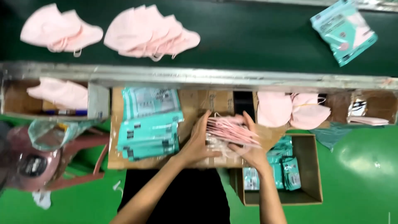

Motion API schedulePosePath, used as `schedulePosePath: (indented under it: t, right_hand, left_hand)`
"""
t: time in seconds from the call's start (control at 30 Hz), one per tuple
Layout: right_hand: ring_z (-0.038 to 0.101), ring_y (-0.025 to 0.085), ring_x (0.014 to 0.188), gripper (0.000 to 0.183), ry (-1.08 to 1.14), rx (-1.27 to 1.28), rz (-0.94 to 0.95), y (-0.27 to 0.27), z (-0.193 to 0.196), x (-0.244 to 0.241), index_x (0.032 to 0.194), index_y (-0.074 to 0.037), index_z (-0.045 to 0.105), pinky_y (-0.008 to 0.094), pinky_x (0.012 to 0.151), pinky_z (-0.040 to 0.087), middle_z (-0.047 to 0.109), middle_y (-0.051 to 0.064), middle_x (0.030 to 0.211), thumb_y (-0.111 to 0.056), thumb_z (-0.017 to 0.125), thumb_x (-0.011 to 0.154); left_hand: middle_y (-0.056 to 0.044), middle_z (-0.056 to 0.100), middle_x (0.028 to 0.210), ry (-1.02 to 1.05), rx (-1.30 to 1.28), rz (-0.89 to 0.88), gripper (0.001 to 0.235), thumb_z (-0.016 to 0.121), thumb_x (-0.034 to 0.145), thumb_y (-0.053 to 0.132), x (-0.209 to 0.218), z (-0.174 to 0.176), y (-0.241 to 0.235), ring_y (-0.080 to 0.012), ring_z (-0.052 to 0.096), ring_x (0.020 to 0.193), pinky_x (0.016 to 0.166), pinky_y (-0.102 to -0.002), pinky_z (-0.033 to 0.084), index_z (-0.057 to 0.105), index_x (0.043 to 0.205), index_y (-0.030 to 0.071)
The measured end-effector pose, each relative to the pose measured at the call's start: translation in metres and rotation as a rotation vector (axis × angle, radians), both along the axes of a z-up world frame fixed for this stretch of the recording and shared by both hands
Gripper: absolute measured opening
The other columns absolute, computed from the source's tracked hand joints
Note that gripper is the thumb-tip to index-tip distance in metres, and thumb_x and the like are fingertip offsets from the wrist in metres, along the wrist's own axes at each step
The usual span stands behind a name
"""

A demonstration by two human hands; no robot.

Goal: Packing face masks into plastic pouches at a manufacturing workstation.

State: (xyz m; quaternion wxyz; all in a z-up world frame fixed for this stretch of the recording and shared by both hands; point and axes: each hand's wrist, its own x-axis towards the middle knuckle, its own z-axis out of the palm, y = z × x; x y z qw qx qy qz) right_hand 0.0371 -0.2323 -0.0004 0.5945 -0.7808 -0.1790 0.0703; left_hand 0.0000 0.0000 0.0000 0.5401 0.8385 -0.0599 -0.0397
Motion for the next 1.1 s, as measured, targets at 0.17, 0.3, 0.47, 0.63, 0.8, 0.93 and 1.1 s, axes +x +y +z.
schedulePosePath:
  t: [0.17, 0.3, 0.47, 0.63, 0.8, 0.93, 1.1]
  right_hand:
    - [0.071, 0.024, 0.123, 0.102, 0.094, -0.143, -0.071, 0.000, -0.052, -0.017, 0.167, -0.010, 0.033, 0.034, 0.109, 0.054, 0.074, 0.011, 0.132, -0.014, 0.085, 0.079]
    - [0.060, 0.027, 0.127, 0.129, -0.029, 0.017, -0.001, 0.030, -0.020, -0.020, 0.163, -0.008, 0.008, 0.038, 0.110, 0.048, 0.057, 0.015, 0.142, -0.012, 0.093, 0.065]
    - [0.060, 0.028, 0.128, 0.139, -0.016, 0.120, 0.005, 0.032, -0.019, -0.014, 0.163, -0.009, -0.006, 0.040, 0.110, 0.052, 0.047, 0.015, 0.148, -0.013, 0.093, 0.065]
    - [0.067, 0.028, 0.118, 0.138, 0.063, 0.094, -0.010, 0.027, -0.041, -0.021, 0.166, -0.010, -0.007, 0.040, 0.105, 0.056, 0.064, 0.014, 0.126, -0.006, 0.090, 0.068]
    - [0.068, 0.025, 0.113, 0.136, 0.038, 0.097, 0.003, 0.035, -0.038, -0.029, 0.162, -0.008, -0.008, 0.038, 0.100, 0.056, 0.057, 0.012, 0.133, -0.002, 0.087, 0.065]
    - [0.067, 0.027, 0.115, 0.121, -0.030, 0.049, -0.040, 0.035, -0.047, -0.023, 0.166, -0.007, 0.000, 0.039, 0.105, 0.053, 0.064, 0.015, 0.126, -0.018, 0.082, 0.078]
    - [0.054, 0.033, 0.135, 0.075, -0.218, 0.064, -0.036, 0.021, -0.098, -0.031, 0.165, -0.002, 0.023, 0.039, 0.118, 0.041, 0.046, 0.021, 0.154, -0.033, 0.058, 0.106]
  left_hand:
    - [-0.021, 0.016, 0.166, 0.050, 0.073, 0.053, 0.147, 0.098, 0.058, 0.043, -0.002, -0.041, -0.006, -0.0381, 0.012, 0.157, 0.128, -0.052, 0.016, 0.002, 0.164, 0.008]
    - [-0.024, 0.021, 0.163, -0.001, 0.117, 0.028, 0.145, 0.101, 0.053, 0.041, -0.002, -0.049, -0.011, -0.0427, 0.017, 0.151, 0.121, -0.056, 0.016, 0.007, 0.160, 0.010]
    - [-0.010, 0.068, 0.143, 0.282, -0.196, 0.081, 0.117, 0.081, 0.061, 0.057, 0.007, -0.070, -0.008, -0.0265, 0.066, 0.133, 0.117, -0.042, 0.050, 0.039, 0.164, 0.023]
    - [-0.014, 0.058, 0.148, 0.012, -0.239, -0.009, 0.114, 0.091, 0.068, 0.040, 0.001, -0.058, -0.012, -0.0299, 0.061, 0.130, 0.110, -0.042, 0.050, 0.028, 0.159, 0.015]
    - [-0.019, 0.065, 0.132, -0.186, -0.065, 0.025, 0.125, 0.101, 0.061, 0.024, -0.011, -0.061, -0.019, -0.0372, 0.061, 0.122, 0.107, -0.049, 0.040, 0.022, 0.156, 0.010]
    - [-0.013, 0.073, 0.124, 0.116, -0.298, 0.129, 0.107, 0.086, 0.073, 0.019, 0.009, -0.051, -0.009, -0.0283, 0.074, 0.109, 0.099, -0.039, 0.058, 0.026, 0.161, 0.015]
    - [-0.019, 0.074, 0.113, 0.225, -0.166, 0.160, 0.093, 0.074, 0.086, 0.016, 0.001, -0.083, -0.021, -0.0335, 0.074, 0.102, 0.093, -0.043, 0.058, 0.025, 0.166, 0.017]
